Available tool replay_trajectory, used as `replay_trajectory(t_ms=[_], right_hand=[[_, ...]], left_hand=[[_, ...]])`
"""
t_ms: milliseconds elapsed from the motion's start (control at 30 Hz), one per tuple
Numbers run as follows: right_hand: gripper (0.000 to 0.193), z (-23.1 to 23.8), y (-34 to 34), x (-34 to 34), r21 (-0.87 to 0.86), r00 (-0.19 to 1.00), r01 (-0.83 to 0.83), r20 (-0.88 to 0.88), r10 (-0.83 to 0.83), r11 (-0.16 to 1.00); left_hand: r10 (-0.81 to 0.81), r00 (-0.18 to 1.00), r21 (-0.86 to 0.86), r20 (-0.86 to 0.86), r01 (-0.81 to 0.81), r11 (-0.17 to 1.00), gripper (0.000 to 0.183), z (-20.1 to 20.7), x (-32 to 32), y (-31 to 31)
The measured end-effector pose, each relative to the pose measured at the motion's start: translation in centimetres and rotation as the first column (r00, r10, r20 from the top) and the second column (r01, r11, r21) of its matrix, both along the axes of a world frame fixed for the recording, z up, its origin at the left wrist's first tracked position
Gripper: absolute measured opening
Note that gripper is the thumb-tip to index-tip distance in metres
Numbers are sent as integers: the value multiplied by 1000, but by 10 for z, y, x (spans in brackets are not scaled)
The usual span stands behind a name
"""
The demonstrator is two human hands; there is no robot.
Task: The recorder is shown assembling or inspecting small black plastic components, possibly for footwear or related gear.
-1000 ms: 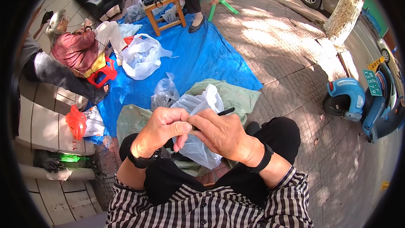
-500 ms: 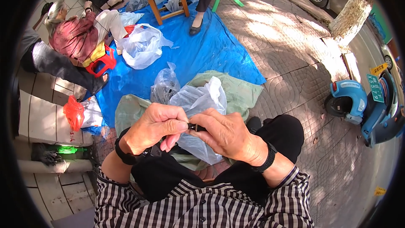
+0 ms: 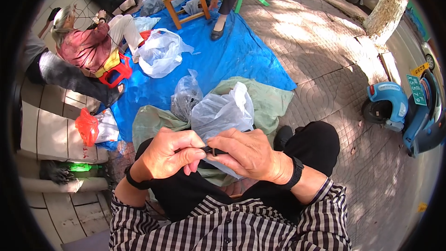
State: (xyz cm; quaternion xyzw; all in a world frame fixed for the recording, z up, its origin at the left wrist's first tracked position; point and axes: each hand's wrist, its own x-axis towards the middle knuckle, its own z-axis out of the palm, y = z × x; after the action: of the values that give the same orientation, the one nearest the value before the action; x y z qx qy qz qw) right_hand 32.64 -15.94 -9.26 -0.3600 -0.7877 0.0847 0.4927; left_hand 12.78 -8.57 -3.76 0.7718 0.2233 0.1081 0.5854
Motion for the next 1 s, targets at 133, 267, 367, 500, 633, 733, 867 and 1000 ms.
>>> replay_trajectory(t_ms=[133,267,367,500,633,733,867,1000], right_hand=[[32,-4,-4,4,53,999,-17,-43,19,998],[32,0,-7,2,39,1000,-29,-7,29,999],[32,0,-9,1,52,999,-33,-17,34,998],[34,0,-11,0,69,999,-38,-35,41,997],[34,2,-13,1,107,998,-21,-54,27,994],[35,4,-13,1,130,997,-9,-79,19,992],[36,4,-13,1,97,984,-9,-179,27,995],[35,2,-14,3,106,973,-11,-228,35,994]], left_hand=[[21,998,52,-57,-18,998,11,4,4,-9],[33,999,74,-40,-30,997,12,7,0,-13],[41,997,71,-64,-37,997,14,8,-3,-15],[56,998,85,-39,-52,995,14,10,-4,-19],[-5,1000,347,16,-1,938,14,16,-1,-21],[-3,1000,334,-20,9,943,10,27,3,-22],[6,1000,111,-11,-4,994,6,33,9,-18],[-8,1000,99,13,6,995,8,34,12,-20]])
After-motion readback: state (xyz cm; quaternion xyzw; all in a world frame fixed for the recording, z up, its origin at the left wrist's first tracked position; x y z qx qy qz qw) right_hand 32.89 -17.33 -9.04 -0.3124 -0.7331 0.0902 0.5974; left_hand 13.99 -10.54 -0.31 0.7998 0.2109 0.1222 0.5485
